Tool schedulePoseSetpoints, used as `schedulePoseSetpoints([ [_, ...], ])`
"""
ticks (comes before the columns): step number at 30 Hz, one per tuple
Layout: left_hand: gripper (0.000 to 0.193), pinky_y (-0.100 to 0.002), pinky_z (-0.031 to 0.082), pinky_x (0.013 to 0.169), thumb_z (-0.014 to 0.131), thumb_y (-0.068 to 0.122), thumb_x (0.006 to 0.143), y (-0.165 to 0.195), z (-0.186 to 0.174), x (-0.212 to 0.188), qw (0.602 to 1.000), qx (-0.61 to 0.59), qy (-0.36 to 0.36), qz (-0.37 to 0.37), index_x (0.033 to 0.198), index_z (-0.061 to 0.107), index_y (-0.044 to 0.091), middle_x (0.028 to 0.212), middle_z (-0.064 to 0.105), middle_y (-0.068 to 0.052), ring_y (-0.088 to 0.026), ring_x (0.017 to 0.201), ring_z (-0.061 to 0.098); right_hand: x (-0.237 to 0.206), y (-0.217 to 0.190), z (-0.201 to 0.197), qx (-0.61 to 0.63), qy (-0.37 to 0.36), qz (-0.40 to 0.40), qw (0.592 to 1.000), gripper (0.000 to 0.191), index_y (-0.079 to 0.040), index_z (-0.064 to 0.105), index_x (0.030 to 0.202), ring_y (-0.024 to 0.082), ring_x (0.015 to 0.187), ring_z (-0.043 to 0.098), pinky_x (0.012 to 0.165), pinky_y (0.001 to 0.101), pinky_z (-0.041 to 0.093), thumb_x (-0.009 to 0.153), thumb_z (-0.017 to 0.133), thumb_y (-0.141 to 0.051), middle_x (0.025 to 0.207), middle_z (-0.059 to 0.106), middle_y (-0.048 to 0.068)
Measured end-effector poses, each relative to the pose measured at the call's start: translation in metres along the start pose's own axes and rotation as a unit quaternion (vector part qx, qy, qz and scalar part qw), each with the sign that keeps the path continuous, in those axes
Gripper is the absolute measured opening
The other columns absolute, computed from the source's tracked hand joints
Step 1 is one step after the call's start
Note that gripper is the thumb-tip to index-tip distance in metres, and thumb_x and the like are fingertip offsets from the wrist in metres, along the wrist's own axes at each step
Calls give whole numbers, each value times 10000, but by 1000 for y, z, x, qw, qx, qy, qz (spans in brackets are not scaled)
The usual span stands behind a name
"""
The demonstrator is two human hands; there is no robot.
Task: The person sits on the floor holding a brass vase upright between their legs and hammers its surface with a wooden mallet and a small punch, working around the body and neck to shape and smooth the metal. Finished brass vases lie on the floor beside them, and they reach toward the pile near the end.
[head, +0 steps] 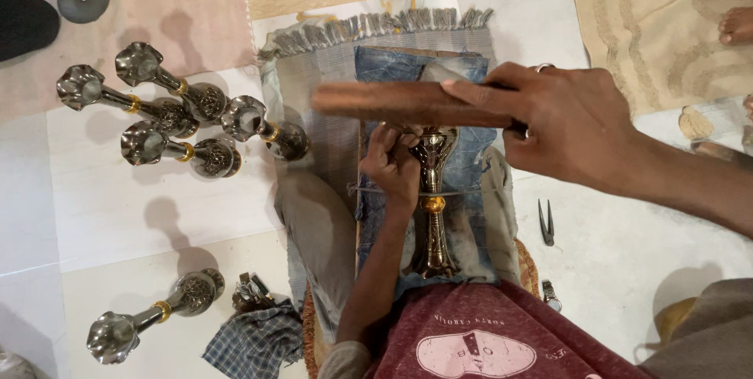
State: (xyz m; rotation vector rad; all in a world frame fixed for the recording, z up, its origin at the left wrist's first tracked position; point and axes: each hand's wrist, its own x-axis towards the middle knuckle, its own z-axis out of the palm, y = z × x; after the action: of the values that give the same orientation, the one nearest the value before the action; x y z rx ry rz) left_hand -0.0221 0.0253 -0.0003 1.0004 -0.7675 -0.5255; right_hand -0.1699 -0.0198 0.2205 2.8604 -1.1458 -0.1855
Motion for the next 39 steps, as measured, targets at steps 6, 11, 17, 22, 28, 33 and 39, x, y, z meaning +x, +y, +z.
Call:
schedulePoseSetpoints([
  [6,184,-287,614,802,575,-126,990,5,4,-2,1000,-23,7,12,1145,649,-59,959,719,-104,-142,891,719,13,1,-10,101,42,11,994,903,-330,516,1503,187,598,684,422,349,499,664,704,-56,1184,715,38],
  [11,214,-272,600,775,573,-113,993,11,9,0,999,11,28,35,1173,666,-44,958,749,-98,-125,852,714,27,-3,-19,-157,-2,-73,985,955,-472,516,1551,141,742,702,503,285,531,670,763,-199,1134,712,-94],
  [17,279,-284,637,690,584,-99,914,18,-3,11,983,147,-51,93,1124,716,30,919,778,-95,-148,786,769,31,-8,-13,-88,-100,21,991,970,-458,419,1607,159,655,678,433,283,492,746,730,-136,1331,643,-64],
  [22,230,-267,614,610,631,-81,946,7,-12,33,965,180,-157,104,1114,709,55,906,800,-98,-139,752,782,10,9,-2,-31,-55,24,998,922,-401,505,1534,174,552,635,373,324,454,696,730,-90,1159,706,-45],
  [28,355,-291,662,712,553,-157,899,2,-30,74,932,21,-360,43,1184,661,27,981,775,-110,-136,824,767,-26,27,32,174,20,103,979,801,-306,554,1493,163,553,635,469,330,497,740,686,-66,1010,735,-3],
  [33,413,-259,626,756,543,-203,808,10,-31,79,921,15,-381,79,1154,666,-14,948,769,-99,-136,815,759,-40,28,44,372,140,53,916,790,-229,556,1512,132,685,635,555,305,515,760,665,-14,1002,728,38],
  [39,402,-256,617,734,502,-210,841,4,-34,56,954,65,-290,39,1143,693,-26,906,771,-82,-126,770,748,-13,28,18,140,34,11,990,766,-305,508,1513,104,599,642,458,281,516,806,694,-73,1134,729,13],
])
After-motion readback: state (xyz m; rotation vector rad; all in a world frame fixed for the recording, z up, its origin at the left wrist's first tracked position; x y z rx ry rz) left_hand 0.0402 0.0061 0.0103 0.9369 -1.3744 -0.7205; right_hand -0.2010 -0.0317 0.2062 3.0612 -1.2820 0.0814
